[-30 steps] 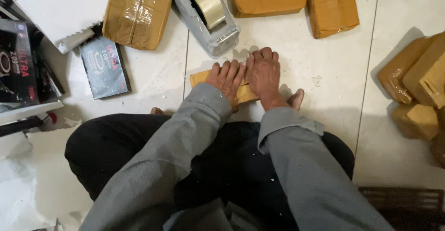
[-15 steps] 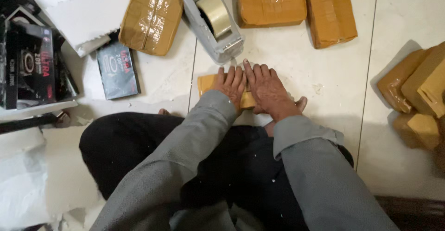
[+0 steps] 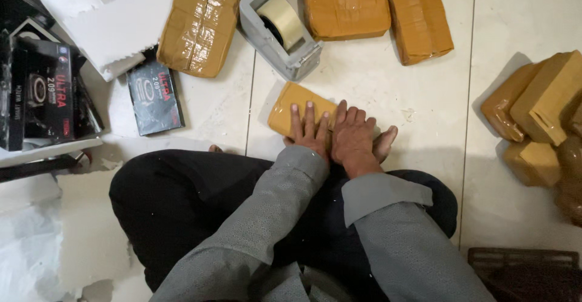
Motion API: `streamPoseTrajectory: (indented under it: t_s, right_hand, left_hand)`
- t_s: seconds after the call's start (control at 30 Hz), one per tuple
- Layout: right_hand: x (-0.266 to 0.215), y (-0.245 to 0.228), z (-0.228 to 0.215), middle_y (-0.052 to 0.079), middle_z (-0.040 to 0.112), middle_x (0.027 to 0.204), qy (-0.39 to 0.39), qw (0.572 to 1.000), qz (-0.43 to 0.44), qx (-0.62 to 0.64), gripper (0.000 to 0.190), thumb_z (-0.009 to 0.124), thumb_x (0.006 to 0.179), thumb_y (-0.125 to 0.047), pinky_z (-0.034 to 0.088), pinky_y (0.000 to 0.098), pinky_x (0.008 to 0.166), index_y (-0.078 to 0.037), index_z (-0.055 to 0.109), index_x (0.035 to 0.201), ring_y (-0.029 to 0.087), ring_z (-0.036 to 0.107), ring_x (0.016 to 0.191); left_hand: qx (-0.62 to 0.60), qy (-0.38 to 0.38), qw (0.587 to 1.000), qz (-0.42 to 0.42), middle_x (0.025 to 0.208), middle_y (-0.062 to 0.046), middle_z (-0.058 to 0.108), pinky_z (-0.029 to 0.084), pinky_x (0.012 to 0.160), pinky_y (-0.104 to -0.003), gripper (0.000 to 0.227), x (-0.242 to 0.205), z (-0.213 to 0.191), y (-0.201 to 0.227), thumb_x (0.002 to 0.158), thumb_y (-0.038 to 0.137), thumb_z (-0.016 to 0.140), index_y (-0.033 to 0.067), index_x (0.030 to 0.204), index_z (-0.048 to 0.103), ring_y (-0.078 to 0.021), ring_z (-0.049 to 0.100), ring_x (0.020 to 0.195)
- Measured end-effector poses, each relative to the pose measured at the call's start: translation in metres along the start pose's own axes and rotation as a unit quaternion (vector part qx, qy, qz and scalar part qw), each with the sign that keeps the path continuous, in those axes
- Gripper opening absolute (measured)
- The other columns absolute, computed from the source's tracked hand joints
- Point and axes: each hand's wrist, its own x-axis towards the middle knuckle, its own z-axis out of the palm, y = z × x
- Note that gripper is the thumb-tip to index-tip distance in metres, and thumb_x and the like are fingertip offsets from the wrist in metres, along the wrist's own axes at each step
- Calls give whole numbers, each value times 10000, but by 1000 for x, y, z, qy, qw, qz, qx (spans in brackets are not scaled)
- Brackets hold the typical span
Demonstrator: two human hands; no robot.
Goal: The person places a smartwatch box into a small cardboard box, adds a piece of white foam for padding, closes the box, and seals it with packing tape using a handheld dispenser.
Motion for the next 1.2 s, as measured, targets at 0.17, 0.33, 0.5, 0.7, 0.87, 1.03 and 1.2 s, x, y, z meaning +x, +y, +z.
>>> streamPoseTrajectory:
  t_s: [0.17, 0.33, 0.5, 0.7, 0.87, 1.03, 1.2]
  right_hand:
    - [-4, -7, 2, 241, 472, 1355, 23, 992, 75, 94, 1019, 646, 903, -427, 382, 519, 1031, 99, 113, 1595, 370, 476, 1214]
    - [15, -18, 45, 296, 426, 1400, -25, 961, 52, 271, 1004, 695, 840, -545, 405, 493, 1077, -26, 237, 1567, 444, 425, 1296]
    - [40, -43, 109, 294, 564, 1245, 159, 964, -146, 155, 547, 669, 923, -413, 462, 571, 1018, -14, 478, 1246, 482, 580, 1137]
    - [15, -100, 99, 320, 660, 1060, 172, 827, -53, 533, 401, 575, 939, -177, 555, 529, 809, 114, 490, 1201, 456, 683, 939]
    - [-5, -108, 58, 275, 680, 1109, 21, 726, -5, 687, 476, 568, 902, -225, 575, 484, 762, 37, 436, 1277, 418, 704, 985]
    - [-15, -102, 53, 248, 715, 1054, 84, 807, -236, 535, 313, 695, 855, -189, 561, 475, 816, 13, 691, 1094, 424, 690, 984]
    - [7, -43, 36, 135, 755, 837, 178, 792, -345, 471, 92, 700, 759, -137, 562, 419, 753, -69, 761, 755, 310, 721, 812]
  left_hand:
    - [1, 104, 988, 116, 1718, 4, 107, 202, 1120, -775, 515, 39, 9, -21, 1002, 322, 549, 299, 1513, 483, -311, -74, 1573]
    - [-28, 87, 980, 179, 1666, 100, 304, 226, 1211, -660, 342, 69, -22, -37, 986, 420, 558, 287, 1247, 737, -193, 29, 1589]
    - [8, 22, 989, 149, 1666, 145, 249, 141, 1211, -685, 332, 63, -37, -45, 899, 532, 688, 343, 1157, 778, -162, 19, 1576]
    - [-25, 172, 961, 216, 1752, -100, 123, 371, 1097, -532, 492, 50, -42, -73, 755, 500, 802, 334, 1216, 761, -221, 52, 1621]
    - [101, 76, 985, 119, 1674, -239, -82, 367, 955, -480, 1022, 46, -65, -55, 742, 528, 810, 398, 1586, 249, -356, -2, 1574]
    - [237, 7, 966, 98, 1705, -176, -97, 350, 988, -488, 1211, 40, -86, -56, 727, 489, 828, 464, 1618, 8, -386, 75, 1535]
    - [292, -10, 945, 148, 1700, -162, -70, 336, 1014, -457, 1392, 46, -89, -79, 632, 555, 860, 213, 1648, -28, -374, 151, 1505]
